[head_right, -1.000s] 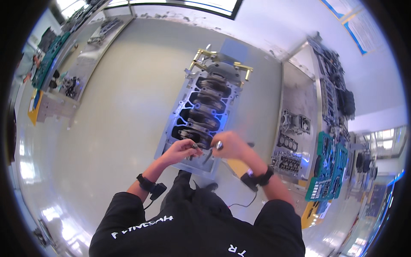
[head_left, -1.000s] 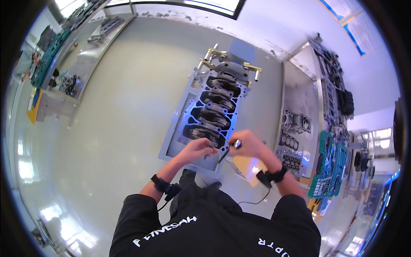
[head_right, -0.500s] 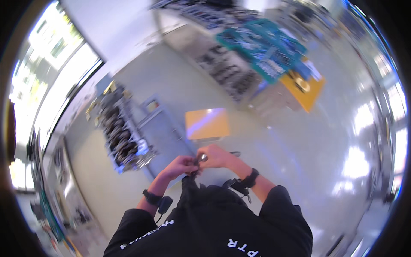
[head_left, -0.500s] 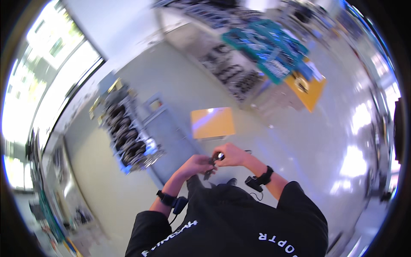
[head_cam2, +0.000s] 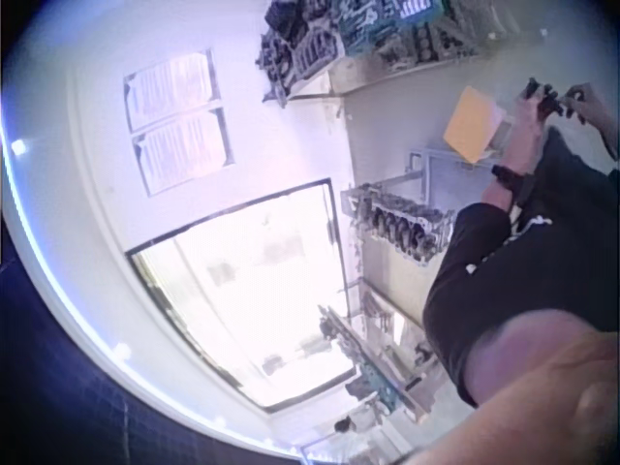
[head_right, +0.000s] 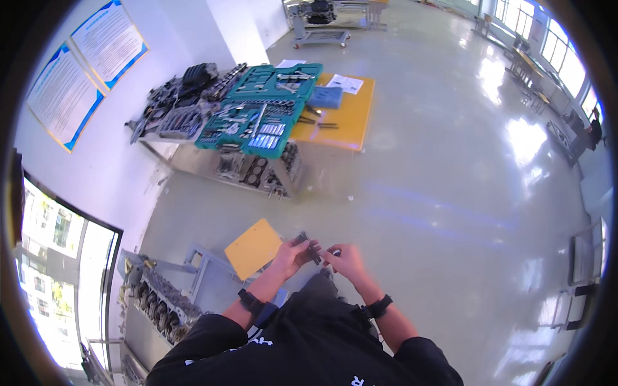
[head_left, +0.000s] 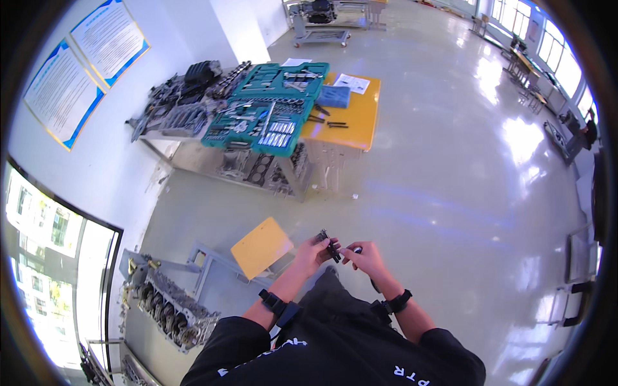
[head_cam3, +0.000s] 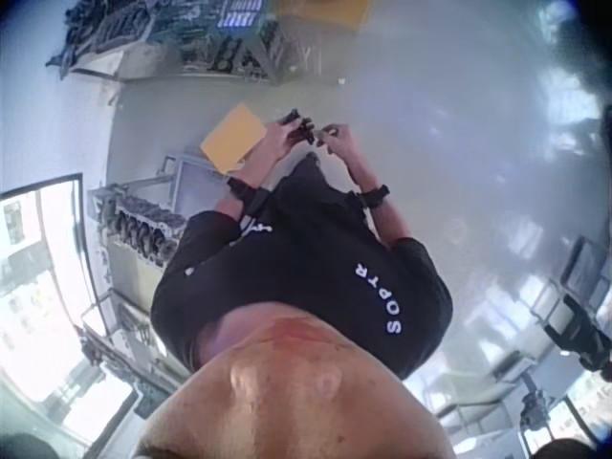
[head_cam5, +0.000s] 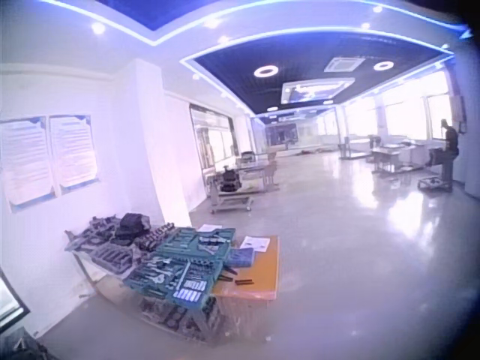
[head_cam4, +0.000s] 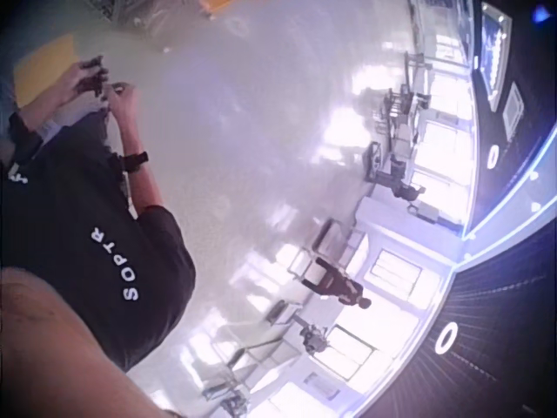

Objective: The person places metal caps onto an engine block by hand and uses a socket wrench to tighten the bolts on the block.

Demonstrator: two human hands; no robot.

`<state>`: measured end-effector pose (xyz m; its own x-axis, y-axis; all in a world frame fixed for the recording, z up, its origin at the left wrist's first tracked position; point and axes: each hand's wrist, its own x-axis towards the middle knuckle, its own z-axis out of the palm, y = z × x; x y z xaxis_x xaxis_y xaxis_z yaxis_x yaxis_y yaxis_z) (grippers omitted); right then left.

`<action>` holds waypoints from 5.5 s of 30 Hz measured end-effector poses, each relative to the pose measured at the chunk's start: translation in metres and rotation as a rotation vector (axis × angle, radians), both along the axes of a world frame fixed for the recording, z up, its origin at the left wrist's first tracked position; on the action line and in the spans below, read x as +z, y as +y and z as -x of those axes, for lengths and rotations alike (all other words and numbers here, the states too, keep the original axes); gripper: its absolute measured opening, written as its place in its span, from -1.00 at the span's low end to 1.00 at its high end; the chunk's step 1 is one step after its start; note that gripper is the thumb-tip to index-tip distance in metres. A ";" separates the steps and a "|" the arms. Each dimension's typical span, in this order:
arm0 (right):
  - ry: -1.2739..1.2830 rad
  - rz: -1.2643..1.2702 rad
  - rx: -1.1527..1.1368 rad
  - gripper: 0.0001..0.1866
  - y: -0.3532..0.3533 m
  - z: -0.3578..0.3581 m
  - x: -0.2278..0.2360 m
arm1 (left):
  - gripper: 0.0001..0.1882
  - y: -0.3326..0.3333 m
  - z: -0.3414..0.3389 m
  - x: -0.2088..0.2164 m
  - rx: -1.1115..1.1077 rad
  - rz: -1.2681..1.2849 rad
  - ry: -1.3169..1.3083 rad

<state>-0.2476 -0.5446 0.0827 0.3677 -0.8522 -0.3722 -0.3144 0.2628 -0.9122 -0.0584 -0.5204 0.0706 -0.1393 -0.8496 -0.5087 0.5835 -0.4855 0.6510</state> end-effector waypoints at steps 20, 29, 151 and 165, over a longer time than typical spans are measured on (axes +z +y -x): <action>0.092 -0.091 0.052 -0.77 -0.418 0.017 -0.020 | -0.73 -0.410 0.043 -0.065 0.186 -0.064 0.344; -0.065 -0.294 0.080 -0.80 -0.613 -0.015 -0.089 | -0.66 -0.488 0.004 -0.133 0.409 -0.228 0.224; 0.916 -0.541 0.059 -0.87 0.046 -0.163 -0.117 | -0.59 0.455 -0.727 -0.096 1.350 -0.688 -1.438; 0.795 -0.451 0.380 -0.88 0.167 -0.233 -0.125 | -0.77 0.441 -0.734 -0.051 0.725 0.012 -1.712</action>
